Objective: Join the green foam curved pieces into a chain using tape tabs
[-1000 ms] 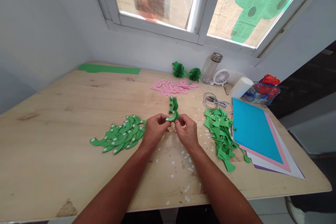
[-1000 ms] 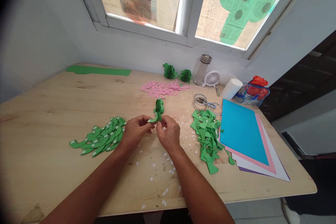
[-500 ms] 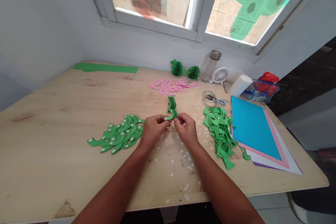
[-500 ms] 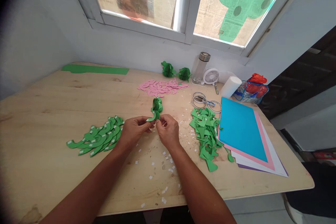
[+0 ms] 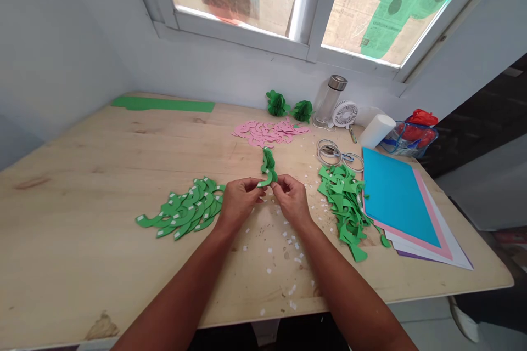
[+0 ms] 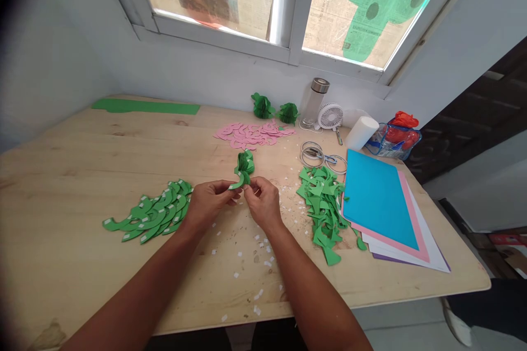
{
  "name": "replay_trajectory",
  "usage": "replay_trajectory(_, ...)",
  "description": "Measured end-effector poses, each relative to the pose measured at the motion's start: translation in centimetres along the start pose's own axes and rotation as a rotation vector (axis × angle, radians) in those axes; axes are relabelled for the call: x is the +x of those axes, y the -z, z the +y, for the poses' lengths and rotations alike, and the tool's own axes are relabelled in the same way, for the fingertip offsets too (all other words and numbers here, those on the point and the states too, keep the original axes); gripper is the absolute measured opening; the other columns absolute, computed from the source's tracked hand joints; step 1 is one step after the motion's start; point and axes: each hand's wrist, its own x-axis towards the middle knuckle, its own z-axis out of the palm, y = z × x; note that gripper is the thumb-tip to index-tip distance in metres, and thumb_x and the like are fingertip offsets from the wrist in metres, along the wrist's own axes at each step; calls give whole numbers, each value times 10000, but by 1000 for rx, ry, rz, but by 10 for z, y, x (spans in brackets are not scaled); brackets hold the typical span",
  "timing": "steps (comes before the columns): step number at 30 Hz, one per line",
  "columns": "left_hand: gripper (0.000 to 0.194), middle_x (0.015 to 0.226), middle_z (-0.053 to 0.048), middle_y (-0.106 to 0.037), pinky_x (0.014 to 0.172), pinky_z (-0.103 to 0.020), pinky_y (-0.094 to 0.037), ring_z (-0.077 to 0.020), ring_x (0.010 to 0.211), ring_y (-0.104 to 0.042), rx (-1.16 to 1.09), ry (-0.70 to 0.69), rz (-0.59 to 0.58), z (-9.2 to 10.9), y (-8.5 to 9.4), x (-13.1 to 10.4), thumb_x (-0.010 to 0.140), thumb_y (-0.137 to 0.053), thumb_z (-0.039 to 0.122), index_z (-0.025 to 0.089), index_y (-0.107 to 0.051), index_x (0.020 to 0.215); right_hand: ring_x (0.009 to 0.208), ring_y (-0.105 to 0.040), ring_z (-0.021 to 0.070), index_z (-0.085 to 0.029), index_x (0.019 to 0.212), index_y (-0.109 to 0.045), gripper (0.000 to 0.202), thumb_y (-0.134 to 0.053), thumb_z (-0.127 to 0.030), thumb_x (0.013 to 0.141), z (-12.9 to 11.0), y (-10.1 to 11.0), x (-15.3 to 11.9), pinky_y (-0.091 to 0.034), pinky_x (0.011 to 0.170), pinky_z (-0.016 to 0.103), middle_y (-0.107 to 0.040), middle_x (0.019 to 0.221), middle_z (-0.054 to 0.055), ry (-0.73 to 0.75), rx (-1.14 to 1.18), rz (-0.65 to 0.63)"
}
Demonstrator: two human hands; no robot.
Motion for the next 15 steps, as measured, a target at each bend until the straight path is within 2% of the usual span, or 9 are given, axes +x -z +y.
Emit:
replay_trajectory(4, 145, 605, -33, -684, 523, -243, -497, -157, 564, -617, -30, 26, -21, 2, 0, 0, 596, -689, 280, 146, -713, 646, 514, -458, 101, -168, 704, -630, 170, -542, -306, 750, 0, 0, 0, -382, 505, 214, -575, 618, -20, -18, 10, 2)
replay_trajectory(10, 240, 615, -45, -688, 541, -248, -490, -165, 594, -619, -114, 87, -120, 3, 1, 1, 581, -721, 371, 141, -715, 647, 539, -503, 115, -164, 703, -637, 159, -544, -287, 743, -2, 0, 1, -403, 525, 225, -616, 622, -9, -26, 80, -15)
replay_trajectory(15, 315, 623, -48, -684, 551, -241, -481, -148, 582, -601, -192, 139, -128, 3, 2, 0, 522, -776, 402, 123, -719, 657, 544, -503, 114, -158, 690, -637, 164, -558, -293, 738, -1, -1, 2, -391, 524, 221, -613, 604, -11, -53, 153, -30)
